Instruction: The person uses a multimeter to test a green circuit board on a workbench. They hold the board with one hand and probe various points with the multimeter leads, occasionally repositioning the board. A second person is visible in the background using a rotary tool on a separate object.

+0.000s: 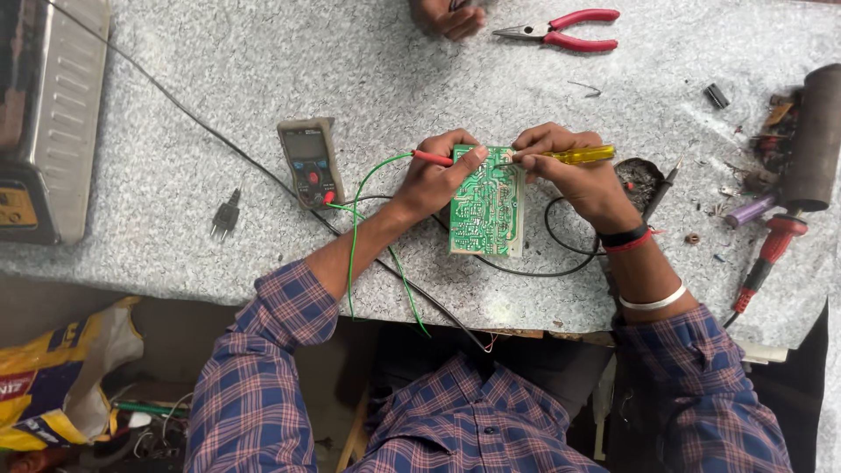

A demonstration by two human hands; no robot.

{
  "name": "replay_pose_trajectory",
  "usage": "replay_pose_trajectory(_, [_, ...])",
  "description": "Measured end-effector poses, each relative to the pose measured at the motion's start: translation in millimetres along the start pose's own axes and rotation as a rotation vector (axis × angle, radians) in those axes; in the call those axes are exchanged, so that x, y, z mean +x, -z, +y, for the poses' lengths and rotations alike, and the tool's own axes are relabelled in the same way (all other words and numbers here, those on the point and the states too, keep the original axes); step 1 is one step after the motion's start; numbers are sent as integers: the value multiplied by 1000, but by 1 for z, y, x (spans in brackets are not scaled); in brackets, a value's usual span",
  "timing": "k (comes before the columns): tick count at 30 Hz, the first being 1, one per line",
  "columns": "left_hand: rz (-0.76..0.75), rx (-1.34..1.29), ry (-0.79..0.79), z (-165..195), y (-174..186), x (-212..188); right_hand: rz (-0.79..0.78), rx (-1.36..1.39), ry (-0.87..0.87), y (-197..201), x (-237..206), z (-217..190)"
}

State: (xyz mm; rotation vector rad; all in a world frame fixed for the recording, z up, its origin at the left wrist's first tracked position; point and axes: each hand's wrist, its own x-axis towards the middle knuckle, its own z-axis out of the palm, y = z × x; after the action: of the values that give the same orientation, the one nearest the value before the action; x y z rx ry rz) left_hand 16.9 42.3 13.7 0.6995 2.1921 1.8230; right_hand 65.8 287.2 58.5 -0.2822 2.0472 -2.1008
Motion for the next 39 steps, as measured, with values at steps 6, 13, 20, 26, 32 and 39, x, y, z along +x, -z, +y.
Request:
replay_pose_trajectory(6, [-1, 17, 10, 8, 3, 0, 0, -71, 30, 3, -3, -2])
replay_pose_trajectory(13, [27, -32, -67, 5, 10, 0, 40, 193, 110, -2, -3, -8])
replay_pose_trajectory(20, [-18, -131, -12, -5, 18, -4, -81, 438, 296, -14, -7, -16])
replay_pose_trajectory(26, [-28, -104, -36, -1, 23, -11, 75, 53, 132, -26, -2, 0])
replay_pose_trajectory(32, [-22, -52, -43, 3, 24, -12, 51, 0, 56, -33, -2, 6])
replay_pose_trajectory(39, [-28, -59, -9, -2, 19, -14, -45, 81, 322, -39, 0, -7])
